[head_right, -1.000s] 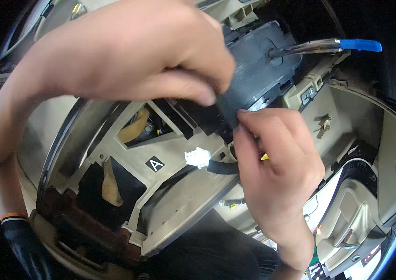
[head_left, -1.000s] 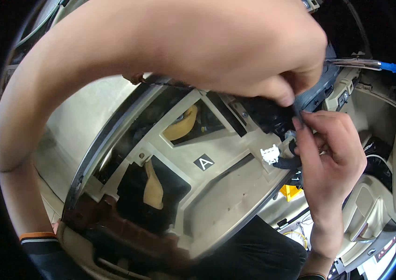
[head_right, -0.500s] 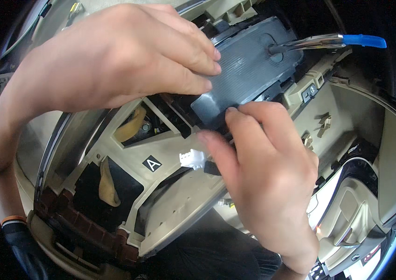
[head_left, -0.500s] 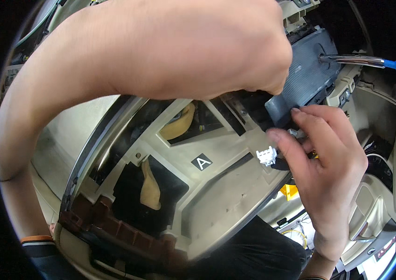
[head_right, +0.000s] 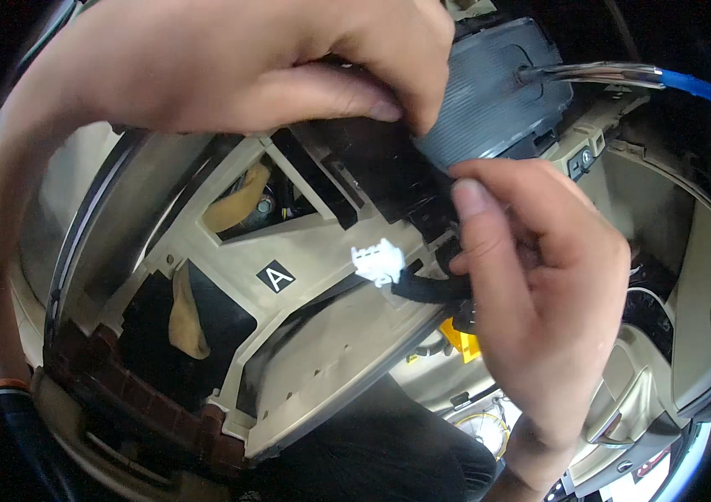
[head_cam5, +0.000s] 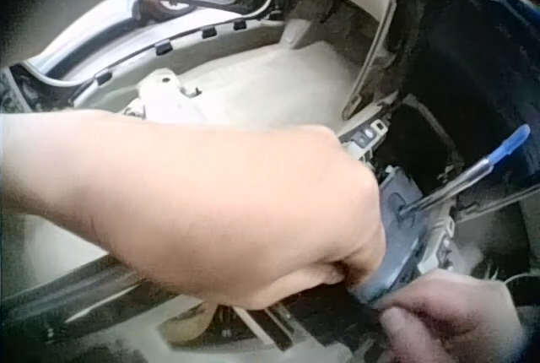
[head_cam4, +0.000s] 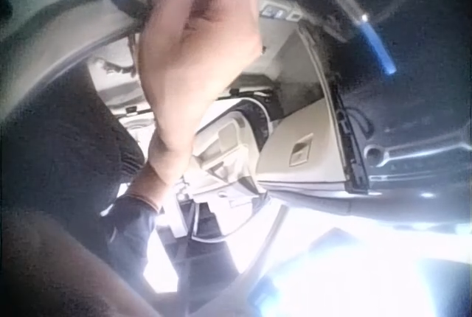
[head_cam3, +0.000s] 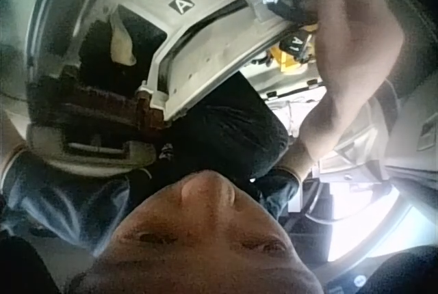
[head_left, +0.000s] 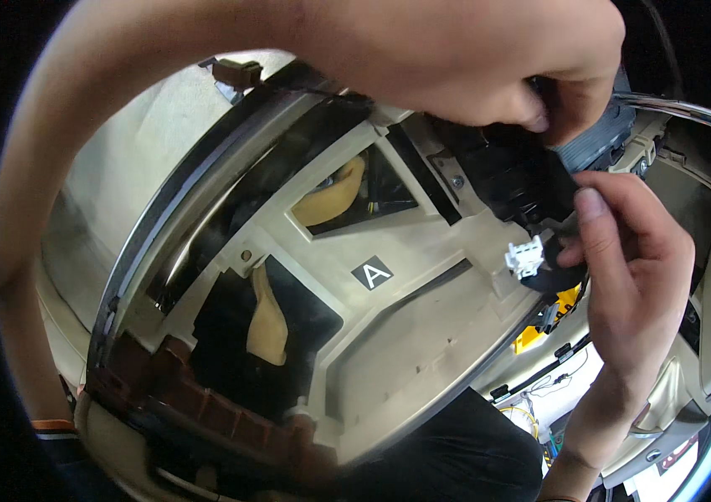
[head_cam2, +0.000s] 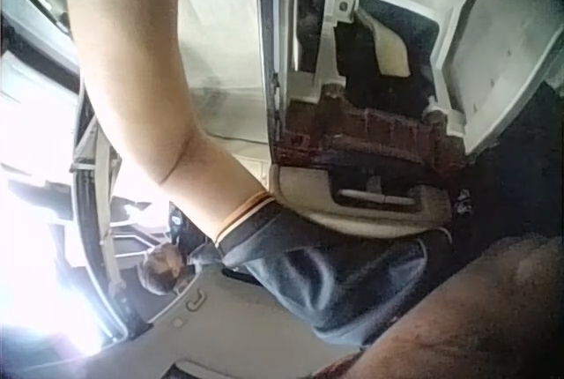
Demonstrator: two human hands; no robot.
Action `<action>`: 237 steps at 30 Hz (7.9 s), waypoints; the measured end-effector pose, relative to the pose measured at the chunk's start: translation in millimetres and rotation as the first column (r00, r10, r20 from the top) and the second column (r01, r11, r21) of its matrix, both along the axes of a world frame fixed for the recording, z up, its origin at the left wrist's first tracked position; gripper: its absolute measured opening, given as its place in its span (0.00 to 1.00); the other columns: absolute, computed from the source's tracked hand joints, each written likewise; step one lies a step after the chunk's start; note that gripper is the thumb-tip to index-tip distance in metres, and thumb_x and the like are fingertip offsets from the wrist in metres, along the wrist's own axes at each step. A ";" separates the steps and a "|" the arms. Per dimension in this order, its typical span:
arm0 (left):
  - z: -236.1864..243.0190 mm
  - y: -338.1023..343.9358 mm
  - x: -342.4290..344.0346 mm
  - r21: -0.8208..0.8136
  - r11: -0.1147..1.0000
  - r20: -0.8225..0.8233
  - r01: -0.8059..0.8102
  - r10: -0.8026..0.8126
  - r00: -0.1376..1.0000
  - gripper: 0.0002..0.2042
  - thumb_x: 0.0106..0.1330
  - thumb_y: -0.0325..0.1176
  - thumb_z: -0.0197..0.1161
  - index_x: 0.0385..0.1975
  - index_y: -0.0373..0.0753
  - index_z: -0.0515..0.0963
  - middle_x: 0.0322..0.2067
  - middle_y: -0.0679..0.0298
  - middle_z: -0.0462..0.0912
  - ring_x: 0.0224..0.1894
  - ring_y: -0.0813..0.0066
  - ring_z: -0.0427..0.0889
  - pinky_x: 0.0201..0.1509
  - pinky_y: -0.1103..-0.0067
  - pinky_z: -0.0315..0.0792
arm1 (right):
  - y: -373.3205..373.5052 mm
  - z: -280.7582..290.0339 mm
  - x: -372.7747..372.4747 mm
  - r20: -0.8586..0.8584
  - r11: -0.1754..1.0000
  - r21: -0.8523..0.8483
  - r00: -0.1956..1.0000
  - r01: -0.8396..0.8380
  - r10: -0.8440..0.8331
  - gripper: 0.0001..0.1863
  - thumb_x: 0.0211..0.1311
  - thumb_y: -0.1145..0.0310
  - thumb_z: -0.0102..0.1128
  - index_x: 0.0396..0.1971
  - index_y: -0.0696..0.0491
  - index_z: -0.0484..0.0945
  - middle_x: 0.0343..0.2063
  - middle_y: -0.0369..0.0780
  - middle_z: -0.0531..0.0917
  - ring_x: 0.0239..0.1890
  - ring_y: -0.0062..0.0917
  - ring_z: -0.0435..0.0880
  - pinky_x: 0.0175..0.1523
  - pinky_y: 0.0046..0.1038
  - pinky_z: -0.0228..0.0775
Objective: Installing and securing the center console components in a vehicle.
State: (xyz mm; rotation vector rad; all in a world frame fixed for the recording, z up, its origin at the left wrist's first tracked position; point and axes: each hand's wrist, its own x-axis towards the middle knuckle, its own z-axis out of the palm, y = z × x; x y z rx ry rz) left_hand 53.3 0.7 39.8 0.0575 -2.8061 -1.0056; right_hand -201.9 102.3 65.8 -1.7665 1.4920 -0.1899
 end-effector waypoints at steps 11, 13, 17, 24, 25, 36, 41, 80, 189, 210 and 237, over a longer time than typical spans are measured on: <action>-20.5 12.3 -14.0 -0.114 0.985 -0.092 -0.127 0.116 0.989 0.10 0.57 0.27 0.65 0.36 0.29 0.77 0.33 0.47 0.80 0.40 0.50 0.83 0.41 0.65 0.77 | -10.2 -3.0 -7.4 0.062 0.979 0.110 0.982 0.174 -0.181 0.12 0.76 0.70 0.57 0.48 0.63 0.82 0.28 0.37 0.84 0.23 0.12 0.78 0.32 0.15 0.72; -24.9 14.4 -15.5 -0.133 0.980 -0.102 -0.150 0.137 0.985 0.11 0.57 0.27 0.66 0.37 0.29 0.77 0.34 0.47 0.80 0.40 0.50 0.83 0.42 0.65 0.77 | -12.6 -5.2 -8.0 0.078 0.979 0.109 0.980 0.172 -0.181 0.12 0.76 0.69 0.57 0.48 0.63 0.82 0.28 0.37 0.84 0.22 0.12 0.79 0.31 0.14 0.73; -31.2 20.5 -17.4 -0.168 0.965 -0.133 -0.202 0.180 0.975 0.12 0.56 0.27 0.66 0.38 0.29 0.76 0.35 0.48 0.79 0.41 0.50 0.82 0.42 0.65 0.77 | -13.6 -8.0 -8.5 0.075 0.982 0.097 0.983 0.162 -0.170 0.13 0.76 0.68 0.57 0.49 0.63 0.81 0.28 0.38 0.85 0.22 0.13 0.80 0.31 0.15 0.75; -34.6 25.3 -20.4 -0.238 0.928 -0.218 -0.286 0.236 0.947 0.13 0.56 0.27 0.66 0.40 0.30 0.75 0.36 0.49 0.78 0.43 0.51 0.82 0.43 0.65 0.76 | -10.0 -4.1 -11.1 0.098 0.984 0.053 0.980 0.168 -0.173 0.13 0.76 0.69 0.58 0.50 0.62 0.81 0.31 0.40 0.87 0.22 0.13 0.80 0.32 0.15 0.75; -34.4 27.0 -18.1 -0.249 0.922 -0.217 -0.298 0.247 0.944 0.13 0.56 0.27 0.67 0.40 0.30 0.75 0.37 0.49 0.78 0.43 0.51 0.82 0.43 0.65 0.76 | -9.5 -6.0 -10.6 0.109 0.984 0.056 0.979 0.168 -0.173 0.13 0.76 0.69 0.58 0.50 0.62 0.81 0.31 0.40 0.87 0.22 0.13 0.80 0.32 0.15 0.75; -8.7 26.2 -16.0 -0.139 0.911 -0.007 -0.389 0.392 0.920 0.12 0.56 0.26 0.67 0.39 0.36 0.74 0.40 0.56 0.76 0.45 0.56 0.80 0.45 0.67 0.77 | -0.6 3.5 -10.5 0.093 0.998 0.057 0.995 0.019 -0.024 0.09 0.74 0.75 0.58 0.46 0.63 0.82 0.32 0.41 0.88 0.27 0.12 0.79 0.35 0.15 0.72; -23.1 33.6 -14.0 0.042 0.915 -0.155 -0.402 0.404 0.902 0.03 0.62 0.27 0.60 0.33 0.36 0.78 0.36 0.59 0.80 0.38 0.58 0.82 0.44 0.68 0.77 | 0.3 1.2 -13.7 0.068 0.998 0.036 0.997 -0.045 0.043 0.09 0.73 0.76 0.59 0.46 0.64 0.82 0.32 0.41 0.88 0.29 0.12 0.80 0.36 0.15 0.73; -24.5 31.8 -26.0 -0.079 0.970 0.071 -0.231 0.237 0.969 0.08 0.57 0.30 0.67 0.34 0.34 0.83 0.42 0.56 0.84 0.48 0.59 0.83 0.50 0.68 0.78 | -17.6 -6.9 -13.0 0.141 0.973 0.192 0.977 0.129 -0.157 0.11 0.75 0.67 0.60 0.42 0.61 0.82 0.26 0.38 0.85 0.22 0.13 0.80 0.30 0.15 0.73; 0.9 64.0 -34.1 -0.134 0.925 0.076 -0.354 0.366 0.927 0.12 0.57 0.36 0.62 0.38 0.39 0.83 0.49 0.59 0.83 0.57 0.62 0.79 0.67 0.52 0.65 | -109.7 -18.4 -59.8 -0.035 0.958 0.216 0.982 0.188 -0.185 0.19 0.59 0.71 0.72 0.51 0.57 0.82 0.33 0.36 0.84 0.22 0.10 0.77 0.29 0.19 0.68; 3.7 63.0 -39.2 -0.097 0.910 0.093 -0.402 0.411 0.907 0.13 0.48 0.32 0.67 0.34 0.38 0.85 0.45 0.60 0.84 0.53 0.60 0.81 0.64 0.47 0.70 | -135.0 -24.5 -65.4 0.100 0.939 0.315 0.988 -0.142 0.116 0.22 0.53 0.86 0.66 0.49 0.56 0.77 0.36 0.32 0.78 0.31 0.07 0.79 0.29 0.11 0.69; -4.3 38.5 -79.0 -0.239 0.890 0.120 -0.389 0.425 0.897 0.25 0.57 0.30 0.66 0.57 0.32 0.78 0.37 0.59 0.72 0.40 0.63 0.73 0.48 0.68 0.67 | -123.3 -40.7 -72.3 0.115 0.985 0.009 0.978 -0.174 0.172 0.19 0.54 0.66 0.79 0.40 0.58 0.80 0.33 0.38 0.82 0.31 0.23 0.81 0.35 0.27 0.76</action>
